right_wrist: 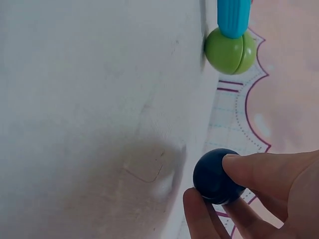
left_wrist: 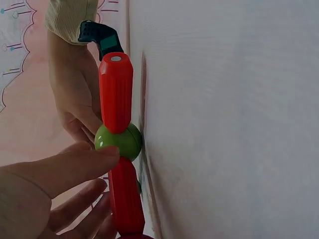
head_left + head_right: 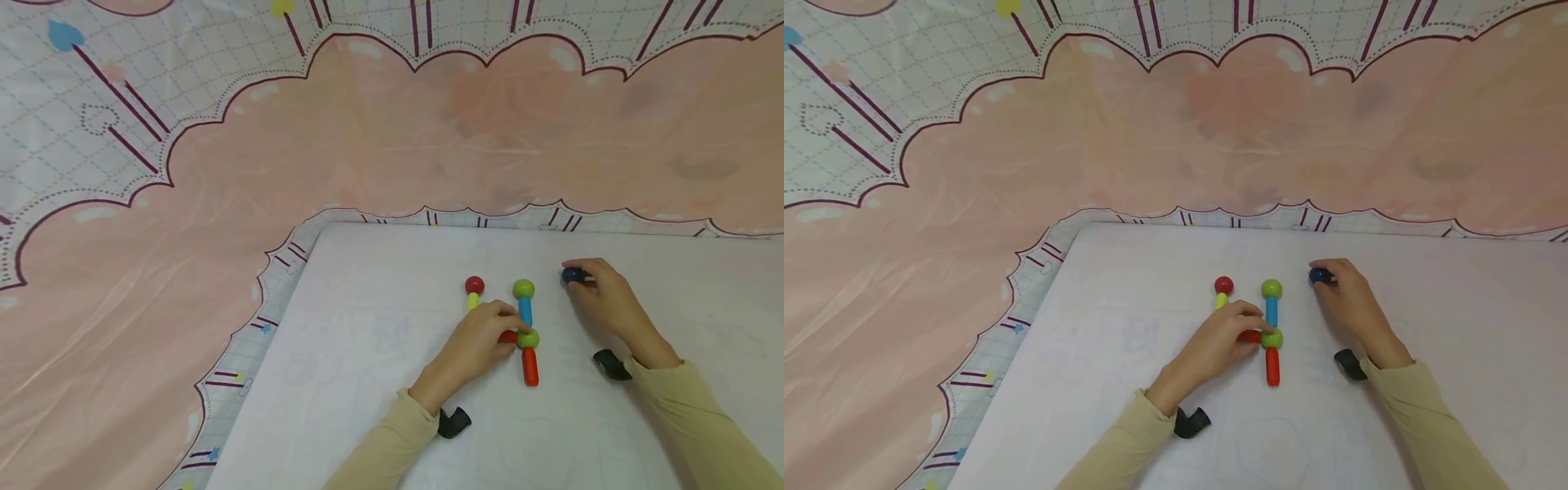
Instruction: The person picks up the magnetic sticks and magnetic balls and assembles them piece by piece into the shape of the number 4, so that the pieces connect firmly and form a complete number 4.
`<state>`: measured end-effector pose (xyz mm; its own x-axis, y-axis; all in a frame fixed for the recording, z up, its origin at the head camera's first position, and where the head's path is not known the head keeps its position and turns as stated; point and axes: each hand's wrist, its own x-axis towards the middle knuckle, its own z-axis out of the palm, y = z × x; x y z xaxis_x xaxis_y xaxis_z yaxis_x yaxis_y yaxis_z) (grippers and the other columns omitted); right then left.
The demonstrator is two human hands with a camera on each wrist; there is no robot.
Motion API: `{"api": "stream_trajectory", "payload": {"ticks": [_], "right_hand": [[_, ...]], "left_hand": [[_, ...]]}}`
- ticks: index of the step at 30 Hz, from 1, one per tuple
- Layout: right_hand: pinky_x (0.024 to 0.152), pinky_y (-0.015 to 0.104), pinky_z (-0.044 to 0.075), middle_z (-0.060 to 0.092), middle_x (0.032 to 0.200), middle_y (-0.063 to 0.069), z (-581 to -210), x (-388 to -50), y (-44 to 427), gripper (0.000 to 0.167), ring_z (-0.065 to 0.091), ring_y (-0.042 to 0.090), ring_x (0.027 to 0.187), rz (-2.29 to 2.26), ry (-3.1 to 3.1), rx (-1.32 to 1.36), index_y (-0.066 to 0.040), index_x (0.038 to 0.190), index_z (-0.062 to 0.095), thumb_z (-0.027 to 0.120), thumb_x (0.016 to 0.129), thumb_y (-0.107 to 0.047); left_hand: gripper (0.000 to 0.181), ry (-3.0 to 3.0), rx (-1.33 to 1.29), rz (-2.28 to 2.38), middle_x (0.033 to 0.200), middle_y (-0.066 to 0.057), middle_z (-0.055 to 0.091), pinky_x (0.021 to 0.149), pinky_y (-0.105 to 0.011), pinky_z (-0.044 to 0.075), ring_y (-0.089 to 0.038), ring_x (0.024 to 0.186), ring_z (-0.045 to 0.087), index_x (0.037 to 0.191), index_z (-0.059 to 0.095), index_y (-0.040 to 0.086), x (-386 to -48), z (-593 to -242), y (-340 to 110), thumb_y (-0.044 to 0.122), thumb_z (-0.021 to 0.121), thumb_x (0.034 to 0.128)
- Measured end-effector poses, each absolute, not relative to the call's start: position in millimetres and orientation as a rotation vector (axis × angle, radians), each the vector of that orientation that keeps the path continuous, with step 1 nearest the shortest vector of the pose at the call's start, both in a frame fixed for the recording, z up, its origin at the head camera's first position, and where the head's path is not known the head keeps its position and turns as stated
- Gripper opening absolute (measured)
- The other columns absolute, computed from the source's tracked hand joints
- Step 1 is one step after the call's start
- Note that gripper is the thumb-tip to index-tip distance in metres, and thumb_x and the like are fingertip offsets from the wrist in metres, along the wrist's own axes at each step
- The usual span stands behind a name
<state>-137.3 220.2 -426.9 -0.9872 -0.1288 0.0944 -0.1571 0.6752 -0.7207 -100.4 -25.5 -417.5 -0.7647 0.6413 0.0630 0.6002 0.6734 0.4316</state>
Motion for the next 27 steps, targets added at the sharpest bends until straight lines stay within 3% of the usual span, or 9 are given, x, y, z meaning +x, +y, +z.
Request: {"api": "stream_trajectory", "payload": {"ticks": [9,17,18,21,24,27], "right_hand": [[0.089,0.06,0.048,0.051,0.125,0.036,-427.2,-128.8,220.5,0.037,0.053,0.052,0.113,1.186,-2.794,0.328,0.014,0.126,0.054,0.061,0.09,0.011],[0.087,0.054,0.048,0.054,0.121,0.032,-426.6,-118.6,220.0,0.038,0.056,0.049,0.109,1.195,-2.781,0.399,0.011,0.125,0.056,0.065,0.088,0.01],[0.086,0.051,0.049,0.055,0.12,0.031,-426.9,-117.2,220.2,0.038,0.057,0.048,0.109,1.195,-2.773,0.417,0.011,0.124,0.056,0.066,0.087,0.011],[0.085,0.024,0.055,0.057,0.118,0.029,-427.9,-113.5,221.1,0.038,0.058,0.044,0.106,1.203,-2.743,0.463,0.01,0.122,0.058,0.067,0.085,0.013],[0.081,-0.001,0.042,0.057,0.117,0.027,-429.1,-110.1,222.5,0.038,0.059,0.043,0.104,1.207,-2.734,0.486,0.009,0.121,0.06,0.068,0.085,0.013],[0.081,0.001,0.043,0.058,0.117,0.026,-429.9,-107.2,223.2,0.038,0.061,0.043,0.102,1.206,-2.745,0.501,0.008,0.121,0.06,0.07,0.084,0.012]], "left_hand": [[0.034,2.746,1.206,0.398,0.143,-0.001,0.051,0.111,-0.023,0.036,-0.016,0.137,0.042,0.122,0.07,0.031,-98.3,-414.6,-19.2,0.026,0.076,0.0889],[0.032,2.722,1.174,0.355,0.154,-0.004,0.039,0.114,-0.026,0.035,-0.02,0.143,0.035,0.123,0.07,0.034,-94.3,-416.6,-16.9,0.026,0.072,0.0916],[0.031,2.719,1.168,0.361,0.154,-0.004,0.039,0.114,-0.027,0.036,-0.02,0.143,0.035,0.122,0.07,0.035,-93.8,-417.0,-16.7,0.026,0.071,0.0919],[0.03,2.716,1.165,0.361,0.155,-0.004,0.038,0.113,-0.029,0.037,-0.02,0.144,0.035,0.121,0.07,0.035,-92.6,-418.0,-16.2,0.029,0.07,0.0923],[0.029,2.717,1.175,0.355,0.155,-0.004,0.038,0.113,-0.03,0.037,-0.02,0.143,0.035,0.12,0.071,0.035,-92.7,-418.8,-15.1,0.032,0.069,0.0919],[0.028,2.722,1.189,0.349,0.155,-0.005,0.038,0.112,-0.028,0.038,-0.021,0.142,0.036,0.119,0.071,0.035,-93.2,-420.0,-14.2,0.034,0.07,0.0913]]}}
